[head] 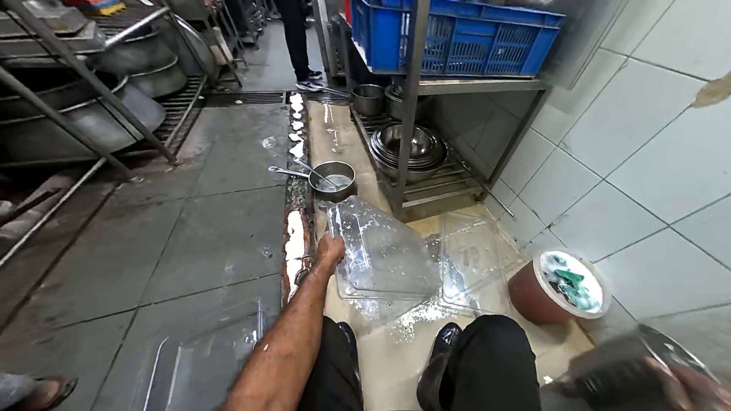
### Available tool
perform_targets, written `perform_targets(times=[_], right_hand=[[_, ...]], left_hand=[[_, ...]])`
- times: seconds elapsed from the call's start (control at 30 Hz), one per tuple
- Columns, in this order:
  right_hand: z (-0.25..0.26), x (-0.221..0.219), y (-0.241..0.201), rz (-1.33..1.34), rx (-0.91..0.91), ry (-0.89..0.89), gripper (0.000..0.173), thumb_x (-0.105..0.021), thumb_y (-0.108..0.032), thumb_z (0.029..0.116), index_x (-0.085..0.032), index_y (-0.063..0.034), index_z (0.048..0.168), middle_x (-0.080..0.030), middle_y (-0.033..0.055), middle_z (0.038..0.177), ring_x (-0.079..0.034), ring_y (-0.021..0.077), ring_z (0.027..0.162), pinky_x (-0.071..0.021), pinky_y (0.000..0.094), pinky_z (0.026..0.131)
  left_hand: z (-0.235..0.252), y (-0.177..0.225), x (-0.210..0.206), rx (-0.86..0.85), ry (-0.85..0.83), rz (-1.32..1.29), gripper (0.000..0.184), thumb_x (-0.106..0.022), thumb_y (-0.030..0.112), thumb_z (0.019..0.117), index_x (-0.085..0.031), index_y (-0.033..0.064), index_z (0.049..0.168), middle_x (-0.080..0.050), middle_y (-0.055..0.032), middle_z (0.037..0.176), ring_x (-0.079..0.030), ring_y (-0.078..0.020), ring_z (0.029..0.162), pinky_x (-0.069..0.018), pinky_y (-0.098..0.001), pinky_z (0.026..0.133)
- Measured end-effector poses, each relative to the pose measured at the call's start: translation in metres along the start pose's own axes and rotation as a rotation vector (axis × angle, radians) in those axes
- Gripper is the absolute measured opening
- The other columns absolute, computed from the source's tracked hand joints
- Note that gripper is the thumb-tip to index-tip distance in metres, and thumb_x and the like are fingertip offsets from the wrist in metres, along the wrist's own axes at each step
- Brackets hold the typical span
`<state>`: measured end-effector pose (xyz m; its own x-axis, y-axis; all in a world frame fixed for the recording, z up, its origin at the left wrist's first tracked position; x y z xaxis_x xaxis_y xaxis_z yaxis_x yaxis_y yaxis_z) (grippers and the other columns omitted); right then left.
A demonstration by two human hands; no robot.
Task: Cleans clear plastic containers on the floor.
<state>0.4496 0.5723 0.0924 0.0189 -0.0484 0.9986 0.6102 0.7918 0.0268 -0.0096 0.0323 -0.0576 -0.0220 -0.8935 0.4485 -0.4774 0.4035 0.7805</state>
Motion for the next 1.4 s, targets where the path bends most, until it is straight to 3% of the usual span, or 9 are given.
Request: perform_targets(times=[0.03, 0.13, 0.17, 0.3, 0.43, 0.57, 0.7, 1.03, 1.4], right_hand=[[0.017, 0.004, -0.026, 0.033, 0.036, -0.119, 0.061, -0.04, -0.05, 0.108, -0.071, 0.0016, 0.11, -0.072, 0.0282, 0.106, -0.069, 0.0476, 0.105, -0.051, 0.0667, 0.089], [0.07, -0.015, -0.095, 0.102, 0.364, 0.091, 0.054, -0.048, -0.047, 0.1011, -0.071, -0.001, 0.084, -0.07, 0.0252, 0.075, -0.071, 0.0494, 0.073, -0.052, 0.0673, 0.06], [0.087, -0.019, -0.122, 0.105, 0.442, 0.098, 0.054, -0.049, -0.048, 0.1009, -0.072, -0.0028, 0.082, -0.069, 0.0233, 0.072, -0.071, 0.0483, 0.071, -0.0523, 0.0664, 0.059], [0.13, -0.027, -0.248, -0.023, 0.695, -0.15, 0.058, -0.042, -0.053, 0.1048, -0.072, -0.0054, 0.095, -0.073, 0.0207, 0.084, -0.073, 0.0435, 0.086, -0.055, 0.0634, 0.073], [0.144, -0.03, -0.367, -0.128, 0.916, -0.386, 0.061, -0.034, -0.056, 0.1071, -0.07, -0.0072, 0.105, -0.073, 0.0193, 0.093, -0.071, 0.041, 0.096, -0.0525, 0.0613, 0.084], [0.139, -0.032, -0.465, -0.16, 1.148, -0.405, 0.06, -0.035, -0.057, 0.1068, -0.071, -0.0103, 0.099, -0.071, 0.0144, 0.087, -0.071, 0.036, 0.09, -0.0521, 0.0582, 0.078], [0.129, -0.028, -0.536, -0.181, 1.298, -0.386, 0.054, -0.04, -0.055, 0.1061, -0.071, -0.0125, 0.092, -0.07, 0.0102, 0.082, -0.07, 0.0315, 0.085, -0.053, 0.0545, 0.073], [0.11, -0.021, -0.612, -0.264, 1.465, -0.403, 0.053, -0.045, -0.056, 0.1042, -0.071, -0.0133, 0.086, -0.069, 0.0086, 0.078, -0.07, 0.0302, 0.082, -0.0524, 0.0542, 0.069], [0.109, -0.029, -0.618, -0.341, 1.395, -0.632, 0.062, -0.042, -0.062, 0.1039, -0.071, -0.0095, 0.087, -0.068, 0.012, 0.082, -0.069, 0.0323, 0.085, -0.0506, 0.0568, 0.073]], left_hand=[[0.002, 0.0, 0.001, -0.003, 0.0, 0.002, 0.037, -0.046, 0.024, 0.1069, -0.057, -0.0057, 0.126, -0.06, -0.0208, 0.092, -0.058, -0.0278, 0.071, -0.0516, -0.0457, 0.066], [0.008, -0.001, 0.004, -0.021, 0.015, -0.002, 0.058, -0.052, 0.046, 0.1069, -0.055, -0.0049, 0.134, -0.062, -0.0251, 0.101, -0.061, -0.0328, 0.078, -0.0532, -0.0502, 0.073], [0.008, 0.0, 0.006, -0.025, 0.024, 0.006, 0.066, -0.055, 0.052, 0.1042, -0.054, -0.0053, 0.136, -0.063, -0.0276, 0.107, -0.063, -0.0361, 0.084, -0.0538, -0.0529, 0.078], [0.013, 0.002, 0.01, -0.054, 0.064, 0.013, 0.083, -0.067, 0.061, 0.0937, -0.05, -0.0048, 0.142, -0.063, -0.0314, 0.121, -0.065, -0.0426, 0.103, -0.0531, -0.059, 0.088], [0.029, 0.001, 0.015, -0.064, 0.075, 0.018, 0.082, -0.068, 0.061, 0.0926, -0.053, -0.0029, 0.142, -0.061, -0.0308, 0.131, -0.06, -0.0448, 0.122, -0.0478, -0.0628, 0.101], [0.042, -0.006, 0.023, -0.04, 0.089, 0.029, 0.079, -0.065, 0.063, 0.0938, -0.057, -0.0033, 0.137, -0.064, -0.0298, 0.126, -0.061, -0.0445, 0.121, -0.0475, -0.0639, 0.102], [0.047, -0.017, 0.031, 0.025, 0.088, 0.004, 0.073, -0.061, 0.061, 0.0973, -0.059, -0.0039, 0.132, -0.065, -0.0301, 0.123, -0.062, -0.045, 0.117, -0.0485, -0.0646, 0.099], [0.046, -0.029, 0.044, 0.075, 0.077, -0.049, 0.087, -0.062, 0.065, 0.0942, -0.044, 0.0011, 0.151, -0.059, -0.0296, 0.138, -0.056, -0.0456, 0.129, -0.044, -0.0657, 0.106], [0.059, -0.039, 0.048, 0.113, 0.032, -0.055, 0.087, -0.064, 0.065, 0.0929, -0.049, -0.0025, 0.146, -0.059, -0.029, 0.137, -0.056, -0.0429, 0.13, -0.0434, -0.0637, 0.108]])
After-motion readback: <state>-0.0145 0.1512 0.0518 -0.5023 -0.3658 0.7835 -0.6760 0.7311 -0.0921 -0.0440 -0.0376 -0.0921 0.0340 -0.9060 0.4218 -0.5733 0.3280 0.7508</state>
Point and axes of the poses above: each hand's wrist, its own z-axis towards the middle knuckle, its own x-axis out of the back of the hand, y = z × x, the point moved 5 cm from there along z, towards the middle knuckle
